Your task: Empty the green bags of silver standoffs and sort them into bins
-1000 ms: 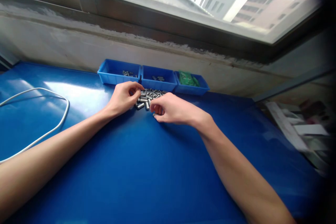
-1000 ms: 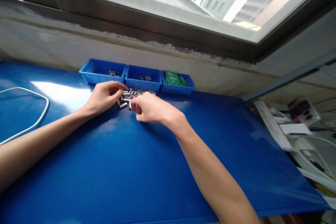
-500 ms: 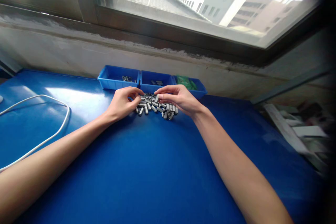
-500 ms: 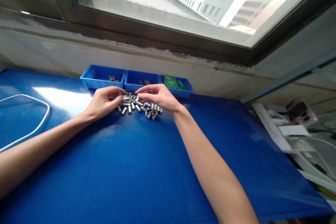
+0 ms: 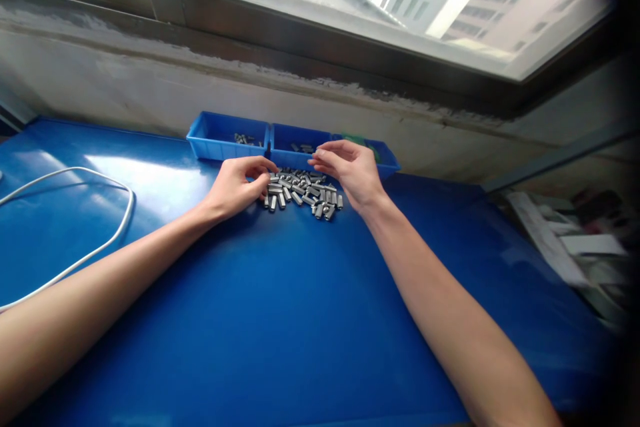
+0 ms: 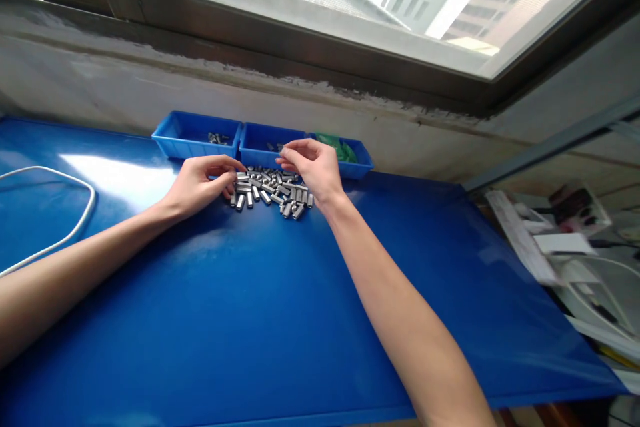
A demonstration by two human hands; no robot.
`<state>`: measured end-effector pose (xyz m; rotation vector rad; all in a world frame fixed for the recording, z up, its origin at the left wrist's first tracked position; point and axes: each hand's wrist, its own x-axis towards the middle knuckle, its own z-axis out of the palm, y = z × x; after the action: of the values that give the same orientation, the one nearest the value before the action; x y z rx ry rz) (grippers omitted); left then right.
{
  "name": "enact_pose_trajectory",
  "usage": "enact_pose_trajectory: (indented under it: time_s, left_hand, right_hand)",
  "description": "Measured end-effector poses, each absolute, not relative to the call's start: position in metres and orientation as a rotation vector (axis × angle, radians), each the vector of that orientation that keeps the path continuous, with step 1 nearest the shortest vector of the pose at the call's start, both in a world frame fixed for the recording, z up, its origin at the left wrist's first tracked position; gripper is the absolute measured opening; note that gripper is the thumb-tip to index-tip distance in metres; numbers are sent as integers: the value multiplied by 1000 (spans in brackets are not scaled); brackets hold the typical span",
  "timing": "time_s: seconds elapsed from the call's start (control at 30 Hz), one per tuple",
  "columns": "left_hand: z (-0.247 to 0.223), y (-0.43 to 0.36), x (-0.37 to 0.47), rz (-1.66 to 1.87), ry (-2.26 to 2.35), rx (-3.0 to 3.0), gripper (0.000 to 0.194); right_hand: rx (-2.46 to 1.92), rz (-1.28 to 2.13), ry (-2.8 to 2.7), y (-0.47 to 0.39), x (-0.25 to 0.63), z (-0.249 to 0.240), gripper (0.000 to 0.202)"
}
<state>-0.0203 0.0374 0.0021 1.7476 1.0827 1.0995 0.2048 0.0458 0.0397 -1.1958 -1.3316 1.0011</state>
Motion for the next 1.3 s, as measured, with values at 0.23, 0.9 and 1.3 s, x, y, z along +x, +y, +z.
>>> enact_pose_trajectory:
  time_s: [0.23,0.9,1.3]
  left_hand:
    - [-1,41,-21,1154,1128,1702,27]
    - [-3,38,-21,1104,1115,1780,28]
    - [-2,37,-21,1080,1079,1839,27]
  right_hand:
    - [-1074,900,-2334,13,179,57,22]
    - [-1350,112,-2848,-1,167,65,18]
    - [-1329,73,-2809,1,169,61,7]
